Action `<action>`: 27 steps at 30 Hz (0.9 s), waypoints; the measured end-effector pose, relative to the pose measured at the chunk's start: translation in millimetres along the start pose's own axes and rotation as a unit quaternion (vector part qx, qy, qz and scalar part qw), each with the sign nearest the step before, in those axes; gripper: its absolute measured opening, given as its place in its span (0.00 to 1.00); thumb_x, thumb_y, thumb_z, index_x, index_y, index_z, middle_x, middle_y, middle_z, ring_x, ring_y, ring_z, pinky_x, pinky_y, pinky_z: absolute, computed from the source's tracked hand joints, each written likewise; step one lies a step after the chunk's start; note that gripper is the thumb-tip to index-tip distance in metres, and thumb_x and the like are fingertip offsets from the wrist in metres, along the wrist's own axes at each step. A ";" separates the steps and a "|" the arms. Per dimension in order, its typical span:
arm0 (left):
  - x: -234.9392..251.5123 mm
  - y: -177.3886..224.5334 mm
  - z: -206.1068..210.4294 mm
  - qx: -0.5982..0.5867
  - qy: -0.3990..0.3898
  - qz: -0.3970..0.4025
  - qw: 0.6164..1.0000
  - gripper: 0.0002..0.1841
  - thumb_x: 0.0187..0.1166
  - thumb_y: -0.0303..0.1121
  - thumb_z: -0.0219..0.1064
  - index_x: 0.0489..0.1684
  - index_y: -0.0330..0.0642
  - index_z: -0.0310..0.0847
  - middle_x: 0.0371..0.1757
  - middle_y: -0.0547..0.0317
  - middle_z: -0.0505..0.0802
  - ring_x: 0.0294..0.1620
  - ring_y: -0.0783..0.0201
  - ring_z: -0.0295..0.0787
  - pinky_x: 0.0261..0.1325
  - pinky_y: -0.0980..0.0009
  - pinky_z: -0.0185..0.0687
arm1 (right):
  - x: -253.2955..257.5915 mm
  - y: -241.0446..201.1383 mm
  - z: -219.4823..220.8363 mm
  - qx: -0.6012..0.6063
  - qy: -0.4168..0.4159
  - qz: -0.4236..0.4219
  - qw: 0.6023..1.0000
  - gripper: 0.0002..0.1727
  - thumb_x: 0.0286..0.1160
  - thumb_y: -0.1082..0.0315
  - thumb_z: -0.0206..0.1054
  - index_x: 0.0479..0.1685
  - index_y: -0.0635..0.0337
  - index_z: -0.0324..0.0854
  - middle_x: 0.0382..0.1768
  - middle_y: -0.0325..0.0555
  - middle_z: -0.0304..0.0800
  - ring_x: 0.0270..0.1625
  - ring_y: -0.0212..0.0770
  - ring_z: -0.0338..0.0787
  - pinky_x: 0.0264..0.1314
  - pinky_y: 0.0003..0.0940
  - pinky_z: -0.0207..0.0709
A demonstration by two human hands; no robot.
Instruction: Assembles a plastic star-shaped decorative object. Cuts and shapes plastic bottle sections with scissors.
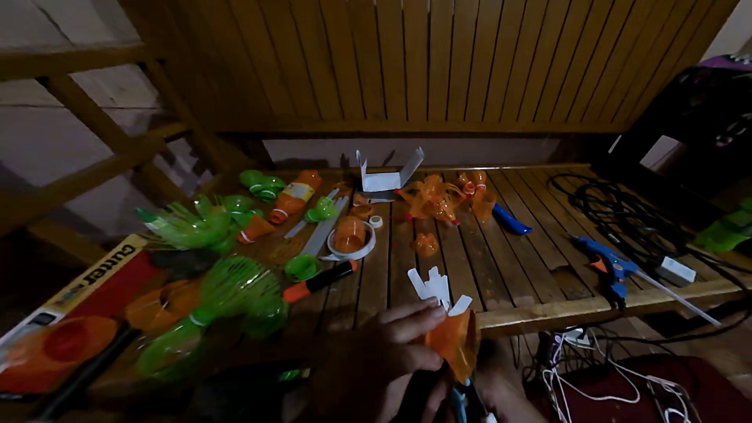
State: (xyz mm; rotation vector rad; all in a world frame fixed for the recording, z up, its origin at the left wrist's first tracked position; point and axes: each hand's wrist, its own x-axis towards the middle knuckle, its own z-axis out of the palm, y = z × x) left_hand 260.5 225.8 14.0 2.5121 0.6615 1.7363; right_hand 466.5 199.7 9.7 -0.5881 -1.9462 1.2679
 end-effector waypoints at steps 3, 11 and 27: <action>-5.6 10.6 4.6 0.041 -0.007 -0.010 0.999 0.05 0.85 0.35 0.65 0.47 0.47 0.75 0.68 0.64 0.84 0.78 0.74 0.74 0.79 0.77 0.72 | -1.7 -2.1 1.7 -0.013 0.007 0.001 1.000 0.22 0.85 0.60 0.59 0.42 0.77 0.84 0.26 0.47 0.83 0.27 0.22 0.76 0.32 0.17 0.69; -11.6 15.5 15.7 -0.003 0.047 -0.044 0.998 0.02 0.86 0.29 0.64 0.42 0.45 0.80 0.64 0.65 0.88 0.74 0.73 0.81 0.75 0.76 0.79 | -7.8 -1.1 0.7 -0.069 0.025 0.017 0.997 0.17 0.82 0.66 0.63 0.41 0.76 0.86 0.28 0.53 0.88 0.30 0.28 0.81 0.35 0.21 0.73; -12.3 -4.7 11.7 -0.050 0.035 -0.083 0.995 0.05 0.88 0.36 0.62 0.44 0.51 0.82 0.64 0.73 0.89 0.70 0.82 0.80 0.71 0.84 0.75 | -4.2 -2.6 -1.8 -0.119 0.060 0.058 0.989 0.12 0.77 0.70 0.66 0.35 0.74 0.85 0.21 0.51 0.84 0.24 0.29 0.80 0.28 0.23 0.71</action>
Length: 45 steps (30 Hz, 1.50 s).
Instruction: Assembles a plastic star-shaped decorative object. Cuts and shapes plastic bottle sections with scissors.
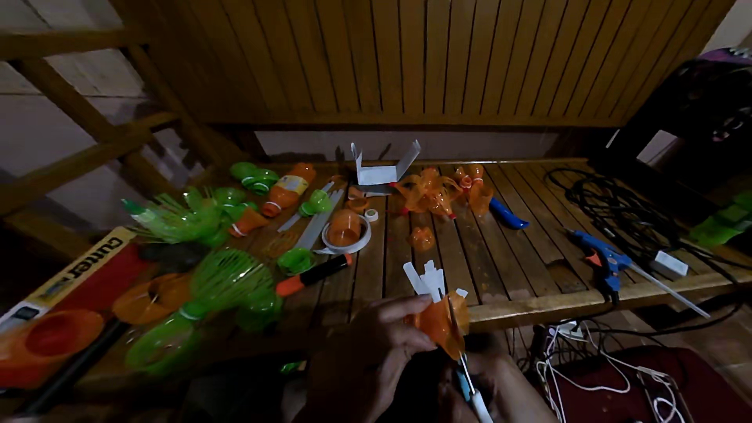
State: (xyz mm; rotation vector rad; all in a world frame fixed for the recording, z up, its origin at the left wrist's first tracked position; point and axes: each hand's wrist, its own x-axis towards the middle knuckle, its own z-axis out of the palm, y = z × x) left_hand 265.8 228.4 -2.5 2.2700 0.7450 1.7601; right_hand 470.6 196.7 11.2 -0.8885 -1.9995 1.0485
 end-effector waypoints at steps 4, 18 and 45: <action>4.6 4.8 -7.4 -0.011 -0.002 -0.019 1.000 0.03 0.86 0.35 0.65 0.44 0.49 0.83 0.63 0.73 0.90 0.67 0.83 0.83 0.68 0.85 0.79 | 0.9 -0.6 -1.2 -0.008 -0.008 -0.003 1.000 0.12 0.77 0.71 0.66 0.35 0.75 0.85 0.22 0.51 0.84 0.24 0.29 0.79 0.28 0.23 0.71; 0.9 6.2 -11.5 -0.065 0.004 -0.078 0.995 0.16 0.79 0.33 0.71 0.65 0.52 0.84 0.65 0.77 0.91 0.64 0.83 0.86 0.66 0.83 0.83 | 0.5 -2.3 -1.2 -0.013 -0.031 0.017 0.999 0.15 0.78 0.64 0.68 0.37 0.73 0.87 0.22 0.50 0.85 0.23 0.31 0.80 0.28 0.26 0.72; -6.1 5.7 0.2 -0.143 -0.034 -0.093 0.985 0.19 0.79 0.35 0.72 0.68 0.52 0.85 0.64 0.75 0.92 0.63 0.79 0.88 0.67 0.79 0.85 | -10.2 7.3 -1.9 -0.014 0.048 0.019 0.999 0.24 0.70 0.52 0.77 0.41 0.71 0.89 0.24 0.48 0.89 0.26 0.28 0.84 0.31 0.25 0.78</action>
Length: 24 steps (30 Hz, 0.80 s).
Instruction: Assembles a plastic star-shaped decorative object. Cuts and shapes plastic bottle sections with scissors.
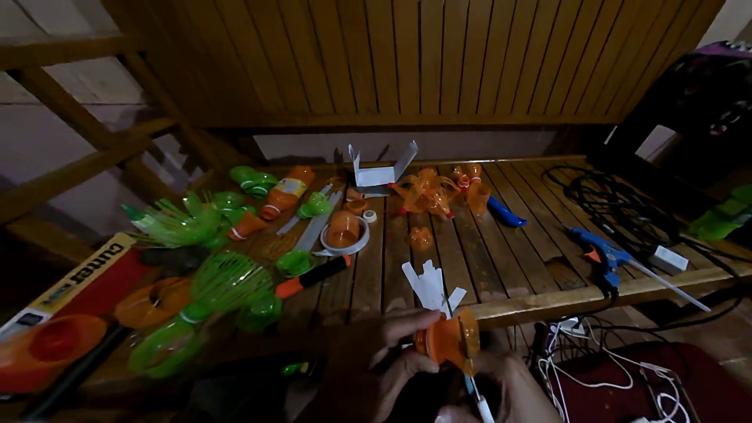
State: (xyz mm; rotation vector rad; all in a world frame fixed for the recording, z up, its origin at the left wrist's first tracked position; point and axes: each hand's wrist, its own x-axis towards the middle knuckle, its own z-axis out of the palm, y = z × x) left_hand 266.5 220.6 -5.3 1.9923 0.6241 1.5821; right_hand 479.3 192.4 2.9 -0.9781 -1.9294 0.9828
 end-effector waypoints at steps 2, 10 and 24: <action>-0.7 -1.1 0.9 -0.004 0.000 0.003 1.000 0.19 0.79 0.34 0.72 0.69 0.52 0.85 0.65 0.75 0.92 0.63 0.79 0.88 0.66 0.80 0.85 | -0.3 -0.4 -0.9 -0.026 0.017 -0.008 0.999 0.26 0.70 0.49 0.77 0.37 0.70 0.88 0.22 0.48 0.88 0.24 0.29 0.83 0.28 0.26 0.77; 1.8 5.1 -0.5 0.014 0.026 -0.032 0.999 0.19 0.78 0.38 0.72 0.68 0.55 0.86 0.59 0.81 0.93 0.54 0.85 0.89 0.59 0.85 0.86 | 0.1 1.0 -6.4 -0.013 0.023 -0.030 0.999 0.23 0.67 0.54 0.80 0.40 0.71 0.90 0.24 0.50 0.90 0.23 0.26 0.81 0.28 0.21 0.74; 4.2 -6.0 22.2 0.075 0.074 -0.001 0.994 0.23 0.92 0.54 0.45 0.77 0.54 0.69 0.71 0.85 0.82 0.69 0.92 0.75 0.72 0.87 0.72 | 5.9 -7.6 5.8 0.002 0.030 0.006 1.000 0.22 0.71 0.56 0.77 0.41 0.72 0.90 0.24 0.48 0.89 0.23 0.25 0.80 0.29 0.20 0.74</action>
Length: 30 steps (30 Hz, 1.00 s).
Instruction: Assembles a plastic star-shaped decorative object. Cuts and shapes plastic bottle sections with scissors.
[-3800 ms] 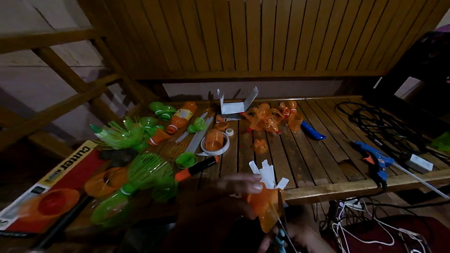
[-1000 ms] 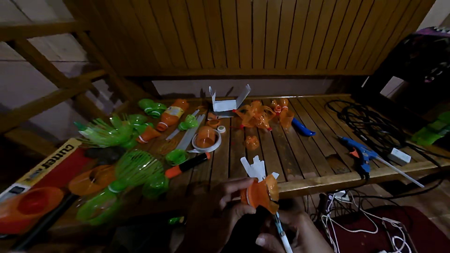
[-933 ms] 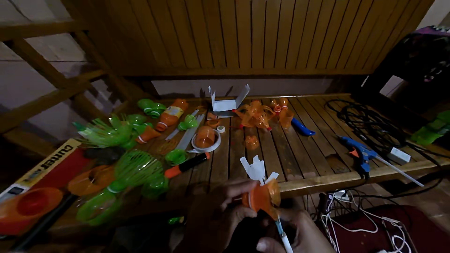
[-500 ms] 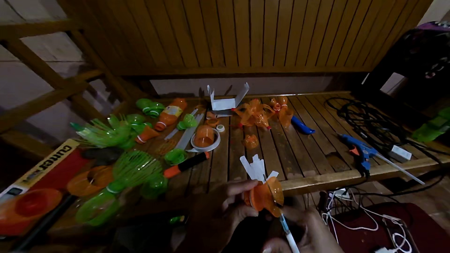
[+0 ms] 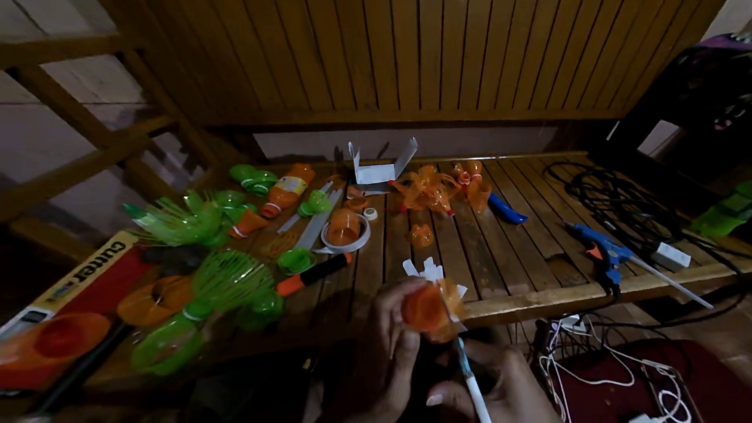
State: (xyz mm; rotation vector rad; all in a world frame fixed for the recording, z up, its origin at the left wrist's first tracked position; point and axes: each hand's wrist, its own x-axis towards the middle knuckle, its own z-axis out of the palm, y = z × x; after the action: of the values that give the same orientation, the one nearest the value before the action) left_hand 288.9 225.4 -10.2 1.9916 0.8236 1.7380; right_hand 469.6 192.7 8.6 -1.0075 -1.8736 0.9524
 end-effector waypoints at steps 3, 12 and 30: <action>-3.3 -7.7 10.6 0.068 0.071 0.025 0.995 0.30 0.92 0.58 0.36 0.72 0.41 0.67 0.62 0.79 0.84 0.63 0.97 0.75 0.67 0.90 0.73 | 2.5 -6.3 8.0 0.001 -0.021 0.014 1.000 0.22 0.72 0.56 0.76 0.40 0.73 0.89 0.23 0.50 0.87 0.22 0.29 0.81 0.29 0.24 0.75; 7.7 -17.7 14.0 -0.029 0.151 0.078 0.985 0.13 0.92 0.53 0.47 0.55 0.70 0.77 0.46 0.95 0.86 0.47 0.99 0.80 0.50 0.96 0.74 | 7.0 -4.9 5.7 0.031 -0.100 0.019 0.994 0.25 0.75 0.53 0.72 0.46 0.74 0.88 0.27 0.51 0.88 0.26 0.31 0.80 0.32 0.27 0.74; -2.6 -7.1 9.9 0.106 0.131 0.116 0.979 0.16 0.96 0.47 0.40 0.47 0.52 0.71 0.38 0.76 0.82 0.39 0.93 0.79 0.45 0.95 0.74 | 0.1 5.9 12.8 0.065 -0.038 -0.057 0.996 0.22 0.71 0.59 0.77 0.39 0.76 0.86 0.25 0.49 0.88 0.26 0.22 0.80 0.32 0.16 0.73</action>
State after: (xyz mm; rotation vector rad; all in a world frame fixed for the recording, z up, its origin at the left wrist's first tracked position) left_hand 297.1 230.1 -18.3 2.0929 0.9235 2.1629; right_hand 460.0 192.1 -1.6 -0.7881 -1.8827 1.0432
